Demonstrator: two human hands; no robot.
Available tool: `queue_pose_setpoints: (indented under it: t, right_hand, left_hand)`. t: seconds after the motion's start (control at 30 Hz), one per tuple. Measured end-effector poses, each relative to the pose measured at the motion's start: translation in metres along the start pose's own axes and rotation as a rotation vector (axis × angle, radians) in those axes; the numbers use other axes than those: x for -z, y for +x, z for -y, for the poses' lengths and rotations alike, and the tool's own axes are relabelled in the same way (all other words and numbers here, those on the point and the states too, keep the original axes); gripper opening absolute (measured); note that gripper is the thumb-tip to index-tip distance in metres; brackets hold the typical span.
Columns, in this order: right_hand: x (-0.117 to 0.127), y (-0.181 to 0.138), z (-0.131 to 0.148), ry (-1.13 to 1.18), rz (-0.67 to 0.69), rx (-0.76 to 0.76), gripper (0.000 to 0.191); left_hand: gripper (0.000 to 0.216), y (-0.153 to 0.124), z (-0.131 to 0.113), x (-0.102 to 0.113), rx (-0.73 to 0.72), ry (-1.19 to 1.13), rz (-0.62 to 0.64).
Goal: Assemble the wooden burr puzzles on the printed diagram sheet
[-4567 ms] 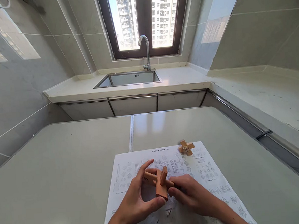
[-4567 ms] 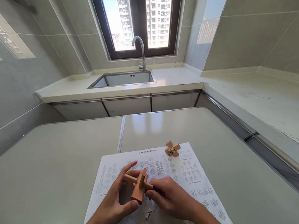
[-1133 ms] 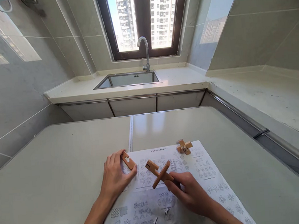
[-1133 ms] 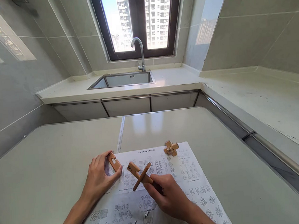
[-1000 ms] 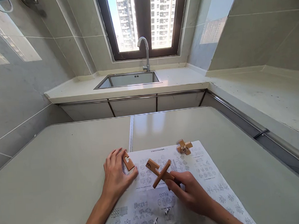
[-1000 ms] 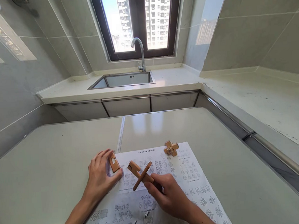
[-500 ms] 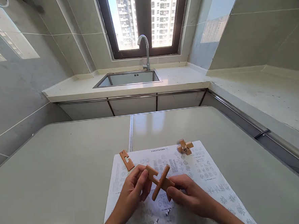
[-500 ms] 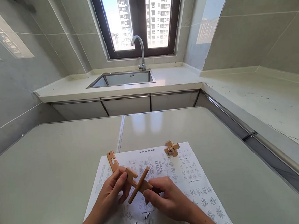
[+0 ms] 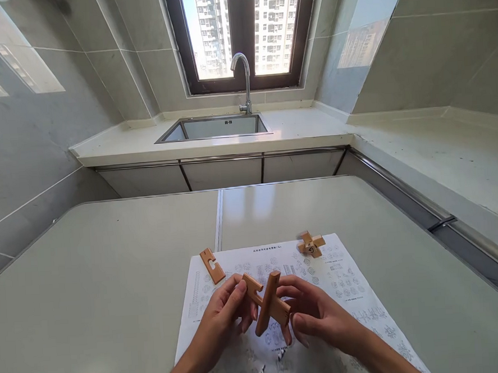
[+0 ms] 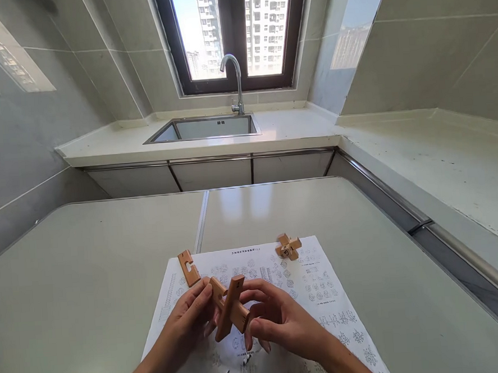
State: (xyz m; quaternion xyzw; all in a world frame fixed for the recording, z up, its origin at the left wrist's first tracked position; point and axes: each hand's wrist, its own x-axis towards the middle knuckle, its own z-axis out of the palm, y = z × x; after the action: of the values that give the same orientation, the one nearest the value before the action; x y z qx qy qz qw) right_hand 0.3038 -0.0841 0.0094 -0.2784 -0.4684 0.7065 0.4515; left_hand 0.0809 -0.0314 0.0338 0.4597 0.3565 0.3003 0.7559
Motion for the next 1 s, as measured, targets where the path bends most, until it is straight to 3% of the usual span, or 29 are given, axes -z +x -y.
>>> queue_pose_setpoints:
  t: [0.2, 0.6, 1.0]
  right_hand:
    - [-0.001, 0.002, -0.006, 0.015, -0.001, 0.022, 0.056]
    - [0.004, -0.001, -0.011, 0.016, -0.212, -0.026, 0.060]
    - [0.006, -0.002, -0.010, 0.077, -0.204, -0.030, 0.052]
  left_hand:
    - [0.039, 0.001, 0.002, -0.001, 0.011, -0.002, 0.062]
    - [0.036, 0.003, 0.006, 0.001, -0.010, -0.005, 0.056]
    - [0.037, 0.003, 0.007, 0.002, -0.011, -0.016, 0.019]
